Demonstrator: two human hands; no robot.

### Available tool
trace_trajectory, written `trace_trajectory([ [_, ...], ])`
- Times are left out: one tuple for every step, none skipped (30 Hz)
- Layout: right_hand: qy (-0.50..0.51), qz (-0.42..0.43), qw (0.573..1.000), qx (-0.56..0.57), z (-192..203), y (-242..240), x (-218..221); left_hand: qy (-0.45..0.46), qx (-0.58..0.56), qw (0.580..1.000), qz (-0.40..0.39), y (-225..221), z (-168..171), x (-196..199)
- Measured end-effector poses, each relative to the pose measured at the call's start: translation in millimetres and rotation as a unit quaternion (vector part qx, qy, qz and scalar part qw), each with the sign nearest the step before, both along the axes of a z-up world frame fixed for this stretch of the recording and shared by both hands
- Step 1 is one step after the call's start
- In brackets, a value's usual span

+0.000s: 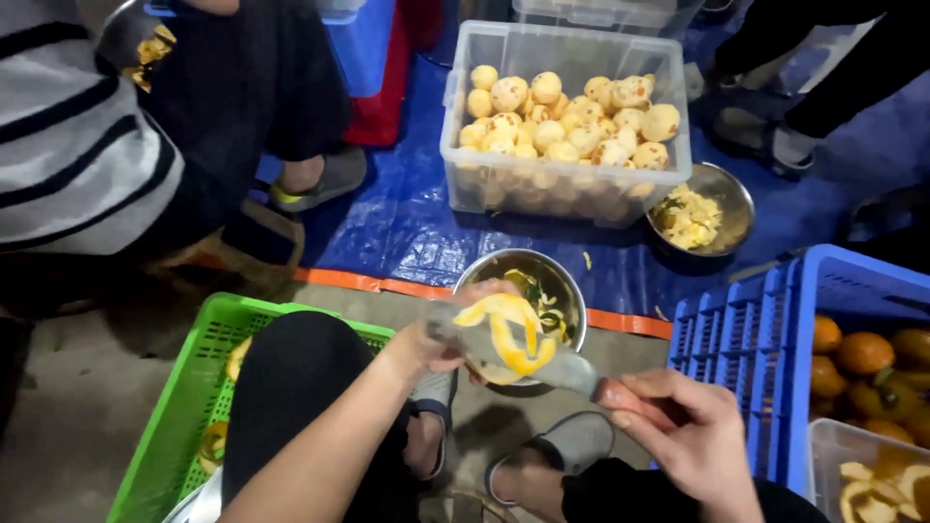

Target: A person uses a handheld peeler to remove the skin from various fruits, placing the peeled fruit and skins into separate containers.

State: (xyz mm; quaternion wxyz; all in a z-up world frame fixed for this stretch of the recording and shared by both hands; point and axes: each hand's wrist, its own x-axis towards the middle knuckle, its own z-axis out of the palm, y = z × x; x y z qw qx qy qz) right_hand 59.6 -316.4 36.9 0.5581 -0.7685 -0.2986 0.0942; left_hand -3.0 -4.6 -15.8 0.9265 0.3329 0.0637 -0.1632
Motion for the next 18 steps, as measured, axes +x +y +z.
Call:
trace_trajectory([
  [0.000,0.000,1.000,0.002,-1.6,-6.9,0.8,0.000,0.002,1.000,0.000,-0.3,-3.2,1.6],
  [0.036,-0.015,0.999,-0.005,-3.6,-12.4,2.8,-0.007,-0.021,0.999,0.027,0.6,-5.9,2.9],
  [0.073,-0.031,0.997,-0.013,-6.1,-17.9,5.0,-0.013,-0.043,0.997,0.054,1.5,-9.0,4.2],
  [0.075,-0.032,0.997,-0.014,-2.1,-9.9,3.7,-0.010,-0.044,0.998,0.053,0.4,-5.6,2.2],
  [0.027,-0.011,0.999,-0.022,1.2,-2.3,3.0,-0.080,-0.017,0.996,0.029,-1.2,-2.9,0.8],
  [-0.024,0.007,0.999,-0.032,5.5,1.3,3.8,-0.153,0.005,0.988,0.002,-6.6,-1.3,3.0],
  [-0.024,0.002,0.999,-0.036,4.7,-1.8,2.8,-0.152,0.001,0.988,-0.002,-7.8,0.4,4.2],
  [-0.023,0.005,0.999,-0.036,3.9,-1.3,2.6,-0.167,0.008,0.986,-0.013,-5.3,3.8,4.7],
  [-0.022,0.008,0.999,-0.036,4.1,-0.3,1.7,-0.182,0.014,0.983,-0.024,-2.3,8.1,4.5],
  [-0.024,0.010,0.999,-0.034,2.5,-4.1,2.3,-0.184,0.017,0.983,-0.022,-2.0,1.8,4.4],
  [-0.007,0.001,0.999,-0.042,0.9,-7.9,2.6,-0.128,0.011,0.991,-0.022,-1.6,-4.3,4.1],
  [0.011,-0.009,0.999,-0.050,-1.7,-12.2,1.3,-0.070,0.005,0.997,-0.022,-1.7,-11.5,2.1],
  [0.011,-0.007,0.999,-0.048,1.4,-2.6,2.0,-0.070,0.007,0.997,-0.020,1.1,-15.2,1.5],
  [0.011,-0.001,0.999,-0.035,4.4,2.6,-0.8,-0.059,0.003,0.998,-0.024,-0.6,-21.1,-0.3],
  [0.012,0.005,1.000,-0.022,7.1,7.5,-3.1,-0.049,0.000,0.998,-0.028,-2.5,-27.4,-1.7],
  [0.011,0.003,1.000,-0.025,7.5,4.0,-2.5,-0.050,-0.003,0.998,-0.030,-5.1,-32.2,0.1],
  [0.006,0.003,1.000,-0.025,8.7,1.0,-2.5,-0.040,-0.009,0.999,-0.034,-7.2,-36.2,1.4],
  [0.002,0.009,1.000,-0.018,8.9,4.9,-1.4,-0.029,-0.007,0.999,-0.033,-1.8,-37.4,0.4],
])
